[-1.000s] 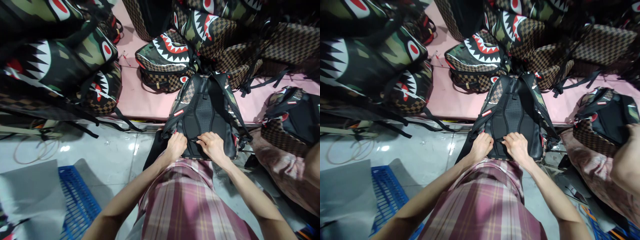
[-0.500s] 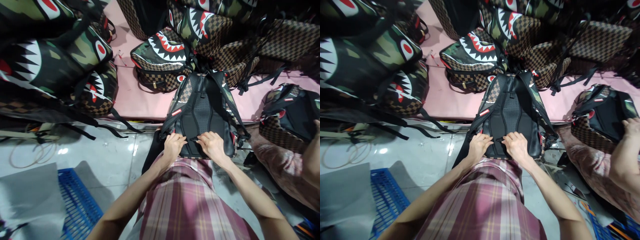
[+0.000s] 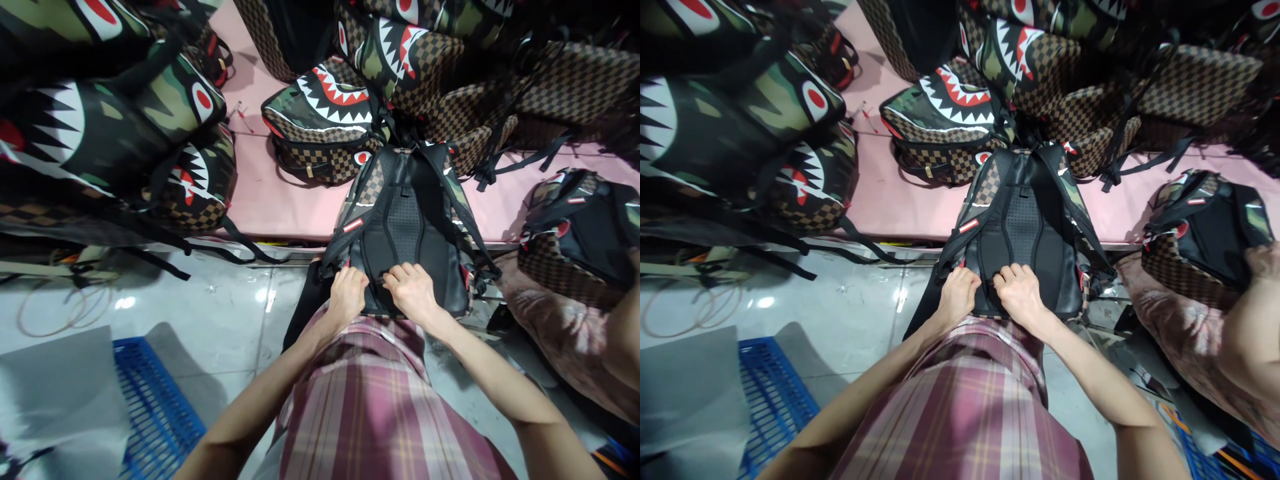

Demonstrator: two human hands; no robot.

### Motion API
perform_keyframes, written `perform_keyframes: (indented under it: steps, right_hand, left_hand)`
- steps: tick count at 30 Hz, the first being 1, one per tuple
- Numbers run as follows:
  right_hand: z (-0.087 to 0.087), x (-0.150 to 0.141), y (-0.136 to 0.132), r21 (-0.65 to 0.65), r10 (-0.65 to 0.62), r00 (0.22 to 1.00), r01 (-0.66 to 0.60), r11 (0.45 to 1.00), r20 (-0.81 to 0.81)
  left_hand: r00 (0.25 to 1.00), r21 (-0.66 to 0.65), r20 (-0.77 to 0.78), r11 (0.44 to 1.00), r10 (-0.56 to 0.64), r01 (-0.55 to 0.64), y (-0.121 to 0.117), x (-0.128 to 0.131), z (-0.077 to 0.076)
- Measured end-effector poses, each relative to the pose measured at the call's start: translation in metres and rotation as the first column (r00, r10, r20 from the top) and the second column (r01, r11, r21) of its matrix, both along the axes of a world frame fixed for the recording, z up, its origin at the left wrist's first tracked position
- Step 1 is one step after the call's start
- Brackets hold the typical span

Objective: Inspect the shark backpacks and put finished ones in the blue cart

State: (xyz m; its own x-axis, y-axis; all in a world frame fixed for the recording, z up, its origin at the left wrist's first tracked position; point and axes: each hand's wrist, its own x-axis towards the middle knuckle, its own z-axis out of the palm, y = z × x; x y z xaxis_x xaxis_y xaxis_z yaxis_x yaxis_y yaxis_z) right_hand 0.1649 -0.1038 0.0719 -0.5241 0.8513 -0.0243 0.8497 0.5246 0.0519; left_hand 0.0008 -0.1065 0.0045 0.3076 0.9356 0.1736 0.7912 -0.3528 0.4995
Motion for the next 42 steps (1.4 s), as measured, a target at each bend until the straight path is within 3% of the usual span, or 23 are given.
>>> perform_keyframes:
  steps: [5,12,20,23,25,27,29,30,31,34,35,37,40,42]
  right_hand:
    - [0.004,-0.007,0.005,-0.048,0.014,0.999,-0.012,0.999,0.036]
    - [-0.005,0.013,0.002,-0.107,-0.214,0.965,0.199,0.974,-0.154]
    - [0.0,-0.004,-0.004,-0.016,-0.092,0.995,0.092,0.996,-0.031]
    - [0.002,-0.007,-0.002,-0.028,-0.085,0.996,0.085,0.996,-0.008]
    - [0.002,-0.003,0.0,-0.078,-0.125,0.989,0.119,0.99,-0.077]
    - [-0.001,0.004,-0.001,-0.16,-0.209,0.954,0.176,0.971,-0.215]
    - [-0.005,0.011,-0.004,-0.231,-0.314,0.883,0.243,0.942,-0.349]
    - [-0.008,0.014,-0.007,-0.252,-0.359,0.846,0.277,0.927,-0.394]
    - [-0.011,0.015,-0.011,-0.263,-0.395,0.816,0.307,0.915,-0.422]
    - [-0.021,0.012,-0.027,-0.272,-0.446,0.796,0.36,0.893,-0.41]
    - [-0.023,0.008,-0.033,-0.269,-0.452,0.808,0.37,0.889,-0.379]
    - [-0.025,-0.003,-0.042,-0.248,-0.456,0.842,0.394,0.885,-0.288]
    - [-0.023,-0.021,-0.046,-0.189,-0.469,0.873,0.442,0.877,-0.132]
    - [-0.018,-0.031,-0.045,-0.171,-0.488,0.872,0.477,0.862,-0.03]
  left_hand:
    - [1.0,-0.003,-0.024,1.0,0.013,-0.013,0.001,0.003,0.001]
    - [1.0,-0.126,-0.003,0.992,-0.027,0.026,0.006,-0.005,0.004]
    - [0.999,-0.2,0.029,0.979,0.029,-0.023,0.009,0.001,0.01]
    - [0.998,-0.212,0.042,0.977,0.041,-0.031,0.008,0.003,0.012]
    - [0.997,-0.226,0.057,0.974,0.042,-0.028,0.009,-0.004,0.015]
    - [0.99,-0.296,0.106,0.948,-0.089,0.117,0.013,-0.02,0.021]
    - [0.923,-0.384,0.182,0.839,-0.34,0.385,0.021,-0.039,0.028]
    - [0.875,-0.399,0.186,0.78,-0.446,0.482,0.027,-0.047,0.032]
    - [0.846,-0.383,0.15,0.759,-0.511,0.526,0.033,-0.052,0.036]
    - [0.846,-0.136,-0.118,0.853,-0.52,0.505,0.058,-0.047,0.042]
    - [0.825,-0.042,-0.188,0.844,-0.532,0.535,0.069,-0.041,0.042]
    - [0.71,0.041,-0.272,0.73,-0.649,0.683,0.091,-0.026,0.039]
    - [0.471,-0.005,-0.31,0.497,-0.826,0.868,0.123,-0.011,0.029]
    - [0.359,-0.043,-0.303,0.389,-0.883,0.92,0.137,-0.007,0.022]
